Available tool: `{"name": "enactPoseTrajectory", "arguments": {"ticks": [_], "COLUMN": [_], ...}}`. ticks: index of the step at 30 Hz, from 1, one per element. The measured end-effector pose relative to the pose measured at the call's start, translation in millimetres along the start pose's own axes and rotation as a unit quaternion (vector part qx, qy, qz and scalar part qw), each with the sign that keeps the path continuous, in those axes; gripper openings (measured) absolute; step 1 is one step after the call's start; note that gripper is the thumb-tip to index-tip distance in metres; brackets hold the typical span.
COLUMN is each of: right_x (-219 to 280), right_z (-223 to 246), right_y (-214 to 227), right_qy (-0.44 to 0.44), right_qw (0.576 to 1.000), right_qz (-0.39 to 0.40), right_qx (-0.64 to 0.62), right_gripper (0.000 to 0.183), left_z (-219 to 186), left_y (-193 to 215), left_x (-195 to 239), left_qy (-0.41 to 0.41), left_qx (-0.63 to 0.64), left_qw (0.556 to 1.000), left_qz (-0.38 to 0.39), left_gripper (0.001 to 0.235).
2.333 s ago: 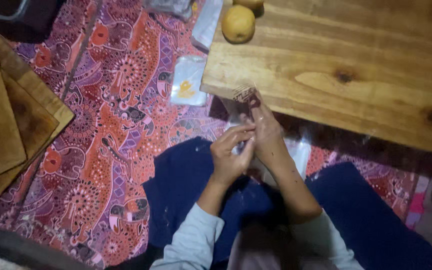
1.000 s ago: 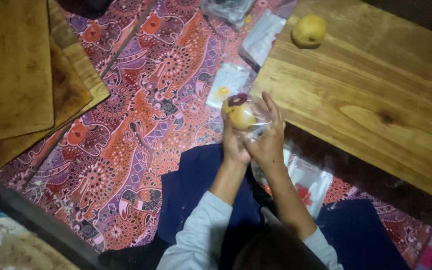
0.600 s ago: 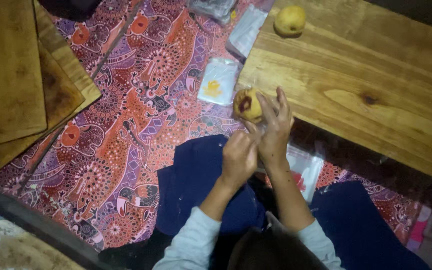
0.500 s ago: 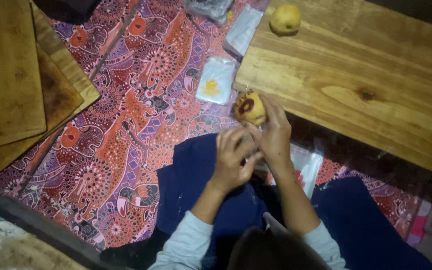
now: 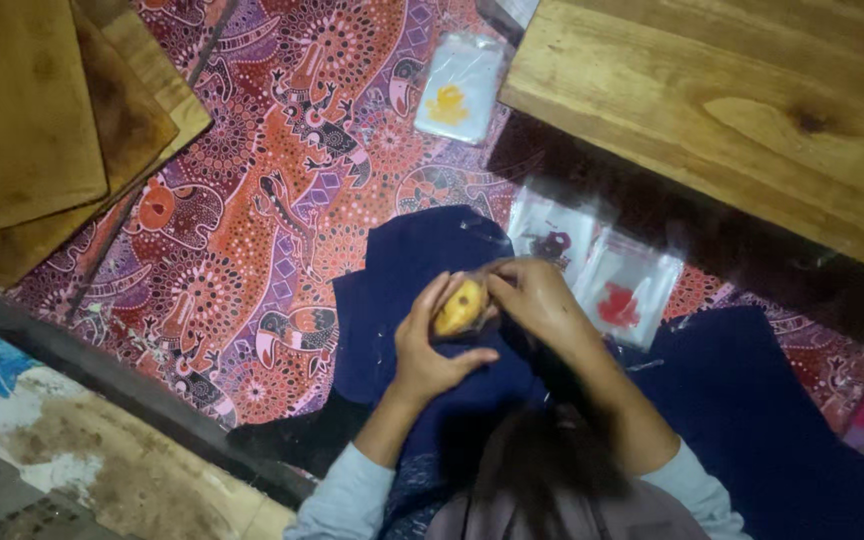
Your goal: The person sits on the floor and repeatedly picks round buns from a wooden board, places each into a clear plastic bag, seals the bag, and puts it into a white basket. The person also moves the board to access more buns and continues the same packaging process.
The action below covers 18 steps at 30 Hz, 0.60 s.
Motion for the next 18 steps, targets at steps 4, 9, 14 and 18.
{"name": "enactPoseTrajectory", "arguments": {"ticks": [4, 9, 14, 18], "right_x": [13.3, 37.4, 35.9, 34.9], "right_z": [-9.2, 27.6, 59.2, 57.5], "right_y": [-6.1, 10.9, 17.2, 2.8], "right_qy": [0.016, 0.164, 0.247, 0.408], "right_qw": [0.993, 0.940, 0.896, 0.850], "right_qz": [0.021, -0.074, -0.243, -0.253], "right_qx": [0.119, 0.290, 0.277, 0.219], "right_gripper": [0.029, 0.027, 0.015, 0.027], "left_z": [2.0, 64.4, 73.4, 52.8], "left_y": [8.7, 17.8, 10.4, 3.0], "left_x": [17.2, 9.1, -7.8, -11.7], "left_qy": [-0.047, 0.235, 0.185, 0.134], "left_qx": [-0.104, 0.161, 0.201, 0.071], "left_qw": [0.992, 0.956, 0.958, 0.987], "left_qz": [-0.055, -0.076, -0.089, -0.057], "left_gripper": [0.015, 0.024, 0.023, 0.023]}}
Point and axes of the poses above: each hand's wrist, its own x-axis away from the middle knuckle, its own y-axis out of the back of the hand, z = x × y, the point moved 6 cm from there along -x, towards the middle knuckle, and after that the axes turned 10 degrees about x, right-handed, at the moved point
